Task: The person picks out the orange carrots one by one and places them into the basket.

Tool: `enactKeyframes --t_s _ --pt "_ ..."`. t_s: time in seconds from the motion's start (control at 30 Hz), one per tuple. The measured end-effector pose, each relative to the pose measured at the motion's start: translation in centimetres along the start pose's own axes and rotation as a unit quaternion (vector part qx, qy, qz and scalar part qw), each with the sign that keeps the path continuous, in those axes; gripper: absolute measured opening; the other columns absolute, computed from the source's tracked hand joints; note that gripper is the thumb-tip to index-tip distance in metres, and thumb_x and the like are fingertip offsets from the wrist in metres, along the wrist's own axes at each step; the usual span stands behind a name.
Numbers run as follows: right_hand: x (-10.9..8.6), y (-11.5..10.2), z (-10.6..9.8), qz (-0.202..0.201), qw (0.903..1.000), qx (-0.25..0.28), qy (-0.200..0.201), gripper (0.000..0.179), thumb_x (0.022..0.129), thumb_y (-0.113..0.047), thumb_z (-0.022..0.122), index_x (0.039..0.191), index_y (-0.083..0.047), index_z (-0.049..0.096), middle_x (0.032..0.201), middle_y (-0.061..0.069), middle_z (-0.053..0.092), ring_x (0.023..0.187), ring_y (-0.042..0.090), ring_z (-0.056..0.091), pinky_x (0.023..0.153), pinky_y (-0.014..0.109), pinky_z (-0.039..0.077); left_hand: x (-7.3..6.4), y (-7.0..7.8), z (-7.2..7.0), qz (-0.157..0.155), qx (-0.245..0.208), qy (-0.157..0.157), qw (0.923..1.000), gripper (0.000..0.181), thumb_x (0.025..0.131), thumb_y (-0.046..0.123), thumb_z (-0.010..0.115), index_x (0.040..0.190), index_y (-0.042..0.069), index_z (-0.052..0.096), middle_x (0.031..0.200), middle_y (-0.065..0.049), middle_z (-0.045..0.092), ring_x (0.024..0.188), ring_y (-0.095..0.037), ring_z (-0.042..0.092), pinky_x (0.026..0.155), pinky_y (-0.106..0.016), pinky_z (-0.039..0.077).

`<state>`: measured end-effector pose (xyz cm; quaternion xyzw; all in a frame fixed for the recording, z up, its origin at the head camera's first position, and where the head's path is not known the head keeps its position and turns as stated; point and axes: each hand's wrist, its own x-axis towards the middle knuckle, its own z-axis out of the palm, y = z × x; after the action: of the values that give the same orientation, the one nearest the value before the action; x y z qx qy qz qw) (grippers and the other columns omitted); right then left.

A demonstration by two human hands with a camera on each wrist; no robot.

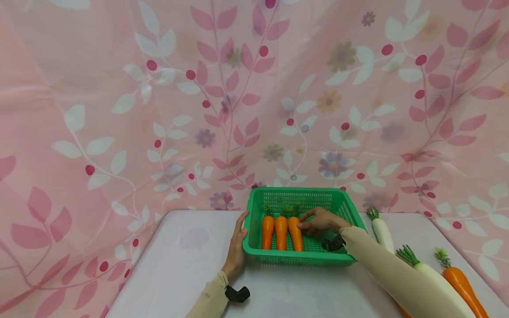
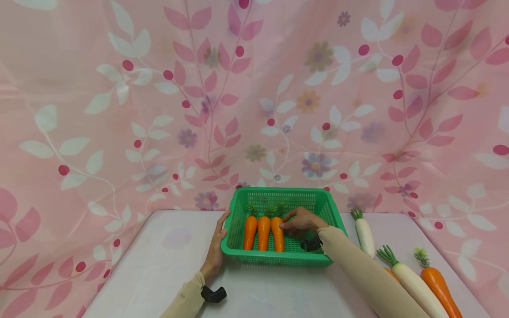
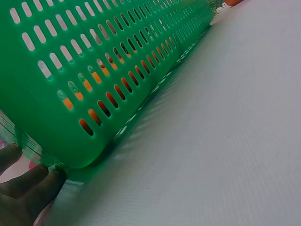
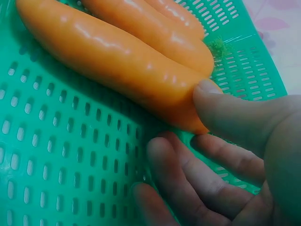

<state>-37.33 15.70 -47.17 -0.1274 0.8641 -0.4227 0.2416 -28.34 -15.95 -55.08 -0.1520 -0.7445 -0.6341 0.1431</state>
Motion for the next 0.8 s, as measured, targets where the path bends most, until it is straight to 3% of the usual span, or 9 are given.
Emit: enactKeyframes --t_s 0.33,0.8 --pt "-0.25 -0.08 0.04 0.002 1.0000 -0.006 -0.007 0.053 0.100 -0.030 0.075 0.141 0.001 0.064 0.109 0.010 0.078 0.090 0.025 0.074 0.081 0.046 0.064 0.02 -0.06 -0.05 -0.009 -0.008 -0.003 0.9999 0.057 0.112 0.031 0.025 0.168 0.026 0.029 0.176 -0.003 0.025 0.162 -0.036 0.023 0.125 -0.074 0.012" --pt "-0.64 -0.26 -0.15 0.003 0.9996 -0.029 0.000 0.058 0.101 -0.034 0.073 0.140 0.007 0.061 0.110 0.019 0.077 0.094 0.032 0.075 0.082 0.051 0.063 0.02 -0.52 0.02 -0.004 -0.002 -0.002 1.0000 0.056 0.112 0.031 0.025 0.168 0.029 0.030 0.176 -0.002 0.025 0.163 -0.035 0.020 0.125 -0.074 0.010"
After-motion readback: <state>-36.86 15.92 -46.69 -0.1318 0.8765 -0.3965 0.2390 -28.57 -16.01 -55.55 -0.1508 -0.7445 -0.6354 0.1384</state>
